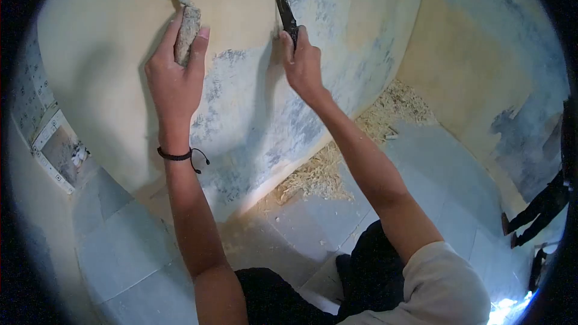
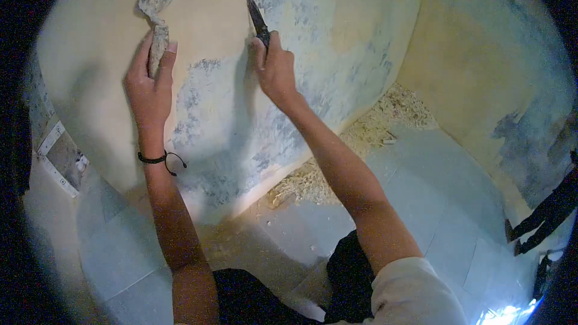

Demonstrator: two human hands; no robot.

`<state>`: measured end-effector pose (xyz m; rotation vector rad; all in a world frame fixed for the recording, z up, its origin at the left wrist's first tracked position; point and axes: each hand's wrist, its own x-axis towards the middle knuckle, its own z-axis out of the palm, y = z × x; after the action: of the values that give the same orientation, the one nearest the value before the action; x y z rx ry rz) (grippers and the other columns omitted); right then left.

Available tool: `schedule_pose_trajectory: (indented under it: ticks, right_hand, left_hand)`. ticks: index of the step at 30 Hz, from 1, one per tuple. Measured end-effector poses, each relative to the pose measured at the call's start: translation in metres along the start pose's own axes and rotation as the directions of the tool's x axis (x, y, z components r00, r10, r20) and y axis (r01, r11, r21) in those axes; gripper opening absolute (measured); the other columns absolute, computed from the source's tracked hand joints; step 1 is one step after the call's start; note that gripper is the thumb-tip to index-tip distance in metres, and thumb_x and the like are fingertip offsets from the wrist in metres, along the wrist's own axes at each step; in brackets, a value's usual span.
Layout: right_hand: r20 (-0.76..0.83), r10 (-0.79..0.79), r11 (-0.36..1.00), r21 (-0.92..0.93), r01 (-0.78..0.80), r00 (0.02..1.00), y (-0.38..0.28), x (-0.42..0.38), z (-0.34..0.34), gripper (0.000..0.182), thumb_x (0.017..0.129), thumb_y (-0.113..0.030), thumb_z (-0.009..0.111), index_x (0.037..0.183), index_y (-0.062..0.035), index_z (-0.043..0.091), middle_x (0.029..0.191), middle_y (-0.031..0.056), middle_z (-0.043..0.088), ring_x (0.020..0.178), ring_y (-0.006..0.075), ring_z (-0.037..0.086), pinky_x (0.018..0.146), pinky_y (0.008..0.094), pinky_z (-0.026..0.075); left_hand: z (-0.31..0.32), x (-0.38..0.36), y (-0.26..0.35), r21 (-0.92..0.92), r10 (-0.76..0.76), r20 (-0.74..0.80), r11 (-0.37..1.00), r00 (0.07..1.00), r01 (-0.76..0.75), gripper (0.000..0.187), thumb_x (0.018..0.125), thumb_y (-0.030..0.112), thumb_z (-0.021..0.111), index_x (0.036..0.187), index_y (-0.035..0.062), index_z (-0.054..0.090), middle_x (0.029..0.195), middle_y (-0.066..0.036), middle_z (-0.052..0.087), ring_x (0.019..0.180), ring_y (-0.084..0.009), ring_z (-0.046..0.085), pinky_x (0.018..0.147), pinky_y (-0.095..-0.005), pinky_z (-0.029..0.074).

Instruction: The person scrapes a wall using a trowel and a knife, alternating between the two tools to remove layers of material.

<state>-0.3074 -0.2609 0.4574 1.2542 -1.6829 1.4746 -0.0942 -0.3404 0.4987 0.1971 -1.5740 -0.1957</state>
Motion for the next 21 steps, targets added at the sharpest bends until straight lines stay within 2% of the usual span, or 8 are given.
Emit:
schedule_pose_trajectory:
  ticks: [3, 6, 8, 9, 16, 17, 18, 21]
  right_hand:
    - [0.032, 0.051, 0.998, -0.026, -0.051, 0.998, -0.001, -0.007, -0.006, 0.030, 0.099, -0.029, 0.052, 0.096, -0.0004, 0.046, 0.063, 0.0269, 0.055, 0.062, 0.0489, 0.056, 0.052, 0.0500, 0.042]
    - [-0.001, -0.013, 0.998, -0.055, 0.013, 1.000, 0.017, 0.003, -0.010, 0.032, 0.099, -0.032, 0.051, 0.097, -0.0005, 0.047, 0.063, 0.0277, 0.055, 0.062, 0.0486, 0.056, 0.052, 0.0496, 0.042]
    - [-0.077, -0.012, 0.997, -0.079, 0.006, 0.997, 0.041, 0.009, -0.014, 0.034, 0.099, -0.033, 0.051, 0.098, 0.0003, 0.046, 0.064, 0.0291, 0.056, 0.064, 0.0498, 0.058, 0.054, 0.0530, 0.044]
    - [-0.007, 0.248, 0.966, 0.083, -0.246, 0.969, 0.055, 0.012, -0.015, 0.036, 0.099, -0.036, 0.050, 0.099, -0.0007, 0.048, 0.065, 0.0292, 0.057, 0.065, 0.0499, 0.058, 0.055, 0.0530, 0.045]
    - [0.109, -0.071, 0.979, -0.182, 0.091, 0.991, 0.031, 0.002, -0.020, 0.035, 0.099, -0.036, 0.050, 0.100, -0.0019, 0.050, 0.068, 0.0277, 0.060, 0.066, 0.0484, 0.060, 0.058, 0.0522, 0.047]
    - [-0.005, 0.010, 0.993, -0.120, -0.010, 1.000, 0.028, 0.005, -0.025, 0.036, 0.099, -0.037, 0.049, 0.102, -0.0017, 0.052, 0.067, 0.0262, 0.061, 0.065, 0.0470, 0.061, 0.057, 0.0511, 0.048]
    - [0.065, 0.415, 0.900, 0.112, -0.420, 0.907, 0.032, 0.009, -0.027, 0.033, 0.098, -0.034, 0.052, 0.099, -0.0010, 0.052, 0.071, 0.0262, 0.062, 0.068, 0.0460, 0.062, 0.055, 0.0495, 0.045]
    - [0.047, 0.096, 0.992, -0.083, -0.092, 0.994, 0.023, -0.006, -0.017, 0.035, 0.098, -0.035, 0.052, 0.099, -0.0008, 0.051, 0.066, 0.0263, 0.060, 0.062, 0.0451, 0.060, 0.053, 0.0496, 0.044]
  left_hand:
    - [0.001, 0.000, -0.010, -0.025, -0.014, 0.014, 1.000, 1.000, 0.014, 0.048, 0.091, 0.031, 0.066, 0.126, -0.0013, 0.058, 0.085, -0.008, 0.066, 0.057, -0.0098, 0.053, 0.056, -0.0259, 0.046]
    - [-0.007, 0.002, -0.002, -0.017, -0.103, 0.022, 0.994, 0.994, 0.104, 0.046, 0.090, 0.029, 0.066, 0.124, -0.0022, 0.060, 0.103, -0.017, 0.070, 0.093, -0.0243, 0.069, 0.085, -0.0338, 0.051]
    - [-0.011, 0.002, -0.003, -0.025, -0.098, 0.040, 0.995, 0.994, 0.099, 0.046, 0.091, 0.028, 0.066, 0.124, -0.0016, 0.060, 0.103, -0.017, 0.070, 0.093, -0.0244, 0.069, 0.085, -0.0339, 0.051]
    - [-0.012, 0.001, -0.003, -0.031, -0.100, 0.045, 0.994, 0.994, 0.101, 0.046, 0.091, 0.028, 0.066, 0.125, -0.0014, 0.060, 0.104, -0.017, 0.070, 0.093, -0.0244, 0.069, 0.085, -0.0339, 0.051]
    - [-0.011, 0.002, -0.003, 0.029, -0.005, 0.021, 1.000, 1.000, 0.004, 0.045, 0.090, 0.028, 0.066, 0.125, -0.0005, 0.060, 0.106, -0.018, 0.070, 0.096, -0.0252, 0.068, 0.086, -0.0335, 0.050]
    - [-0.012, 0.003, -0.001, 0.020, -0.008, 0.024, 1.000, 1.000, 0.007, 0.045, 0.090, 0.028, 0.066, 0.125, -0.0009, 0.060, 0.106, -0.018, 0.070, 0.096, -0.0255, 0.068, 0.086, -0.0336, 0.050]
    - [-0.012, 0.002, -0.001, 0.009, -0.018, 0.018, 1.000, 1.000, 0.018, 0.046, 0.090, 0.028, 0.066, 0.124, -0.0013, 0.060, 0.107, -0.018, 0.069, 0.096, -0.0259, 0.068, 0.086, -0.0337, 0.050]
    - [-0.011, 0.002, -0.007, -0.045, -0.018, -0.029, 0.999, 0.999, 0.016, 0.046, 0.090, 0.027, 0.066, 0.124, -0.0030, 0.059, 0.108, -0.019, 0.069, 0.098, -0.0273, 0.068, 0.087, -0.0343, 0.050]
